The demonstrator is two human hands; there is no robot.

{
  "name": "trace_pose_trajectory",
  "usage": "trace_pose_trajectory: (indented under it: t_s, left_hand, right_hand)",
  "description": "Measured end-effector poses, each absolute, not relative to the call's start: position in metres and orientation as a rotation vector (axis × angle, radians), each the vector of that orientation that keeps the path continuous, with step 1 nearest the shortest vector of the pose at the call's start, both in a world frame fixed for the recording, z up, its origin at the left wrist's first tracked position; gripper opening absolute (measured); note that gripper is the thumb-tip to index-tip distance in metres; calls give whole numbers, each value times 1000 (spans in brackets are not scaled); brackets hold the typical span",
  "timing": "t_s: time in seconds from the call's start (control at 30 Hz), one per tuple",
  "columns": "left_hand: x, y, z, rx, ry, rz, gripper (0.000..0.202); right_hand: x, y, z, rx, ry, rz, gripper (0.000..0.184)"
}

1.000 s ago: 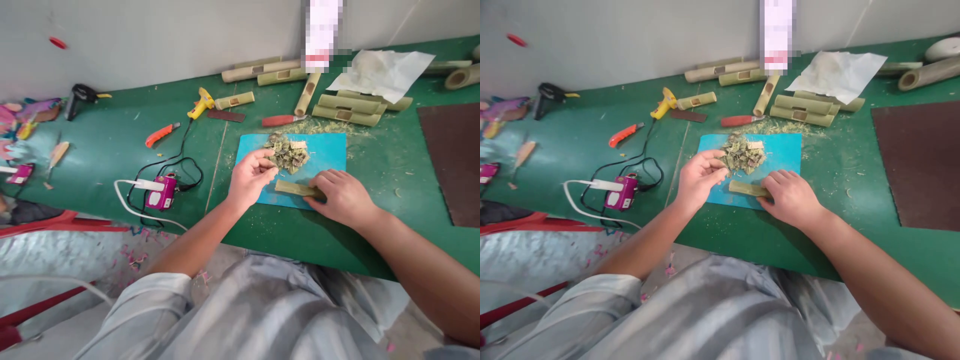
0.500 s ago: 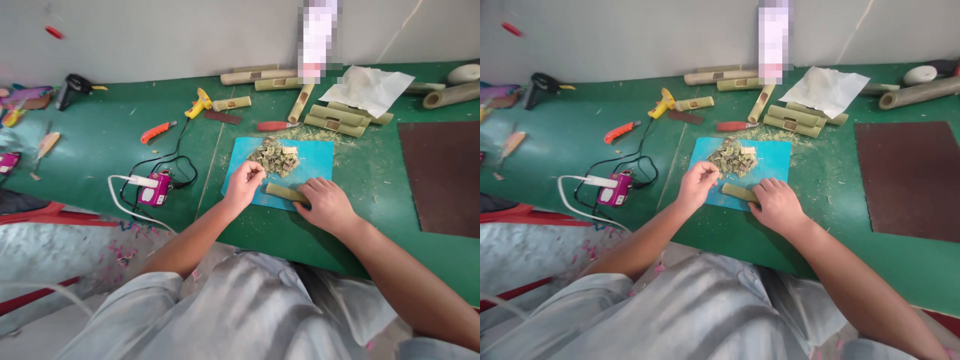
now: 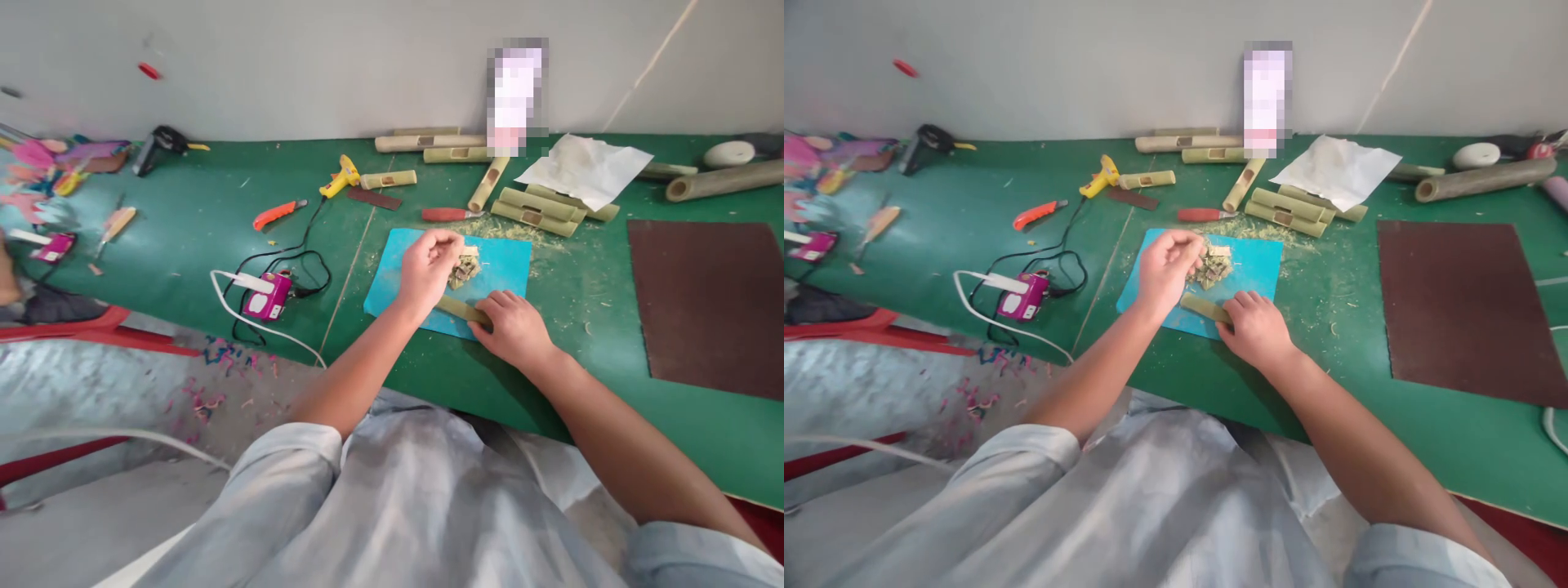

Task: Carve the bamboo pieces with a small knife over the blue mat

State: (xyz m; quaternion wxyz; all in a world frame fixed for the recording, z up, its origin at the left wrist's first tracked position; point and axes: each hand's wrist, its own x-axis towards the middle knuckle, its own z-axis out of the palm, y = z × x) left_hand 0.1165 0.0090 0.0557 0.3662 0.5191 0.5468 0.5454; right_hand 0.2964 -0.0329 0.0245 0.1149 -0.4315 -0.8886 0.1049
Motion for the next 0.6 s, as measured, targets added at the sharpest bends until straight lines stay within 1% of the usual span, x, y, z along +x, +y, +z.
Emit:
trace_pose_trajectory:
  t_s: [0.17, 0.37, 0.6]
  left_hand:
    - [90, -18, 39, 1166, 1542, 1416, 15]
    - [70, -42, 35, 1103, 1631, 1479, 22]
    - [50, -47, 27, 1085, 1632, 1492, 26]
  right_hand:
    - [298, -31, 25, -1244, -2590, 301, 19]
    - [299, -29, 27, -1250, -2542, 261, 22]
    - [297, -27, 21, -1235, -2559, 193, 16]
